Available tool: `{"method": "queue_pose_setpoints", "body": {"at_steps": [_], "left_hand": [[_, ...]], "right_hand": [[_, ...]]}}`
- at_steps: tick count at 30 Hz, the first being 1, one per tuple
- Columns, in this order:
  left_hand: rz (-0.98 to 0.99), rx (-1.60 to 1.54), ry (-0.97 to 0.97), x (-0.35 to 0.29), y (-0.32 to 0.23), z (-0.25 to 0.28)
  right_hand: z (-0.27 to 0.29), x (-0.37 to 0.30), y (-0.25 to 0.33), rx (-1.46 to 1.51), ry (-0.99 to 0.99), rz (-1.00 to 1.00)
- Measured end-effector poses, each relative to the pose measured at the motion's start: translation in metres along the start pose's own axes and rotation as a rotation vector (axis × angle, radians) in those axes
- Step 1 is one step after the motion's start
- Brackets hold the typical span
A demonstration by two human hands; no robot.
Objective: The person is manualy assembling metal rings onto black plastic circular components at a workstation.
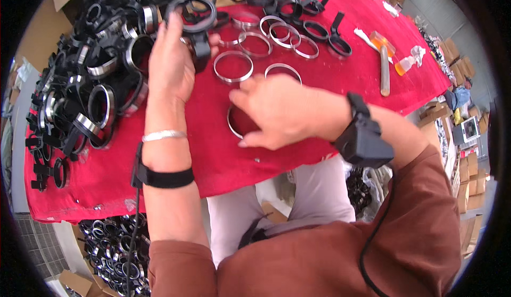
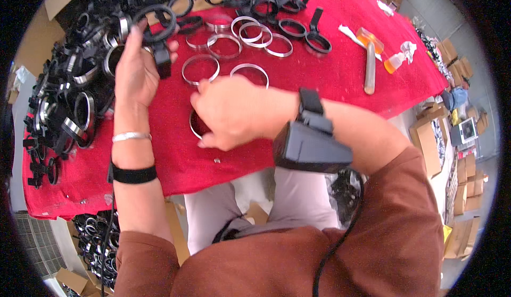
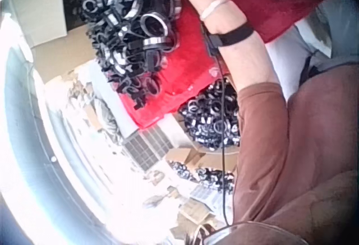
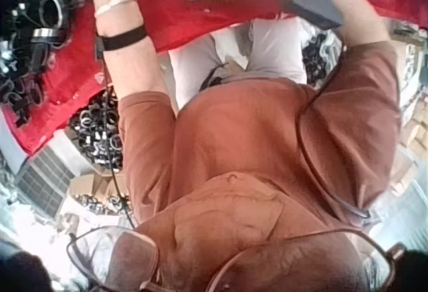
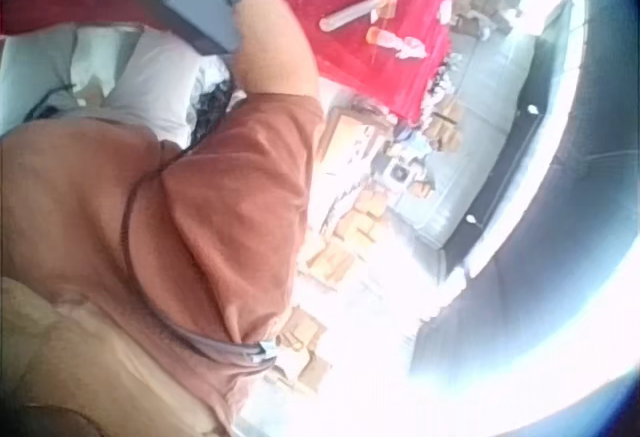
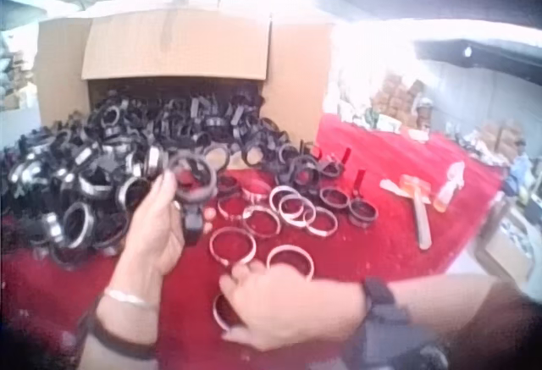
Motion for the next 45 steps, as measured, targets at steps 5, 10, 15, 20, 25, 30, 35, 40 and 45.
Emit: {"method": "queue_pose_setpoints", "body": {"at_steps": [5, 10, 15, 20, 25, 30, 35, 40, 45], "left_hand": [[0.135, -0.051, -0.017, -0.008, 0.008, -0.004], [0.16, -0.104, 0.021, -0.013, 0.007, -0.014], [0.163, -0.039, 0.067, -0.012, 0.004, -0.019], [0.149, -0.017, 0.059, -0.012, 0.005, -0.022], [0.206, 0.056, 0.059, -0.013, 0.016, -0.014], [0.093, 0.189, 0.017, -0.02, 0.003, -0.026], [-0.006, 0.399, -0.034, -0.018, 0.001, -0.025], [-0.117, 0.444, -0.071, -0.015, -0.012, -0.022], [-0.587, 0.928, -0.397, -0.017, -0.038, 0.01]], "right_hand": [[0.027, -0.007, -0.009, 0.06, -0.171, -0.074], [0.098, -0.006, -0.048, 0.255, -0.779, -0.055], [0.1, 0.025, -0.058, 0.217, -0.687, -0.007], [0.096, 0.032, -0.056, 0.206, -0.733, 0.114], [0.093, 0.033, -0.049, 0.117, -0.727, 0.13], [0.096, 0.03, -0.051, 0.15, -0.712, 0.097], [0.078, 0.053, -0.112, 0.697, -0.602, -0.395], [0.084, 0.074, -0.092, 0.254, -0.867, -0.327], [0.077, 0.106, -0.13, 0.452, -0.791, -0.516]]}}
Point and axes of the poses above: each hand's wrist, its own x-axis towards the middle knuckle, its own z-axis out of the back of the hand, y = z × x, the point moved 7 cm from there along x, towards the middle knuckle, and after that the axes turned 3 degrees about y, right-handed, at the moved point
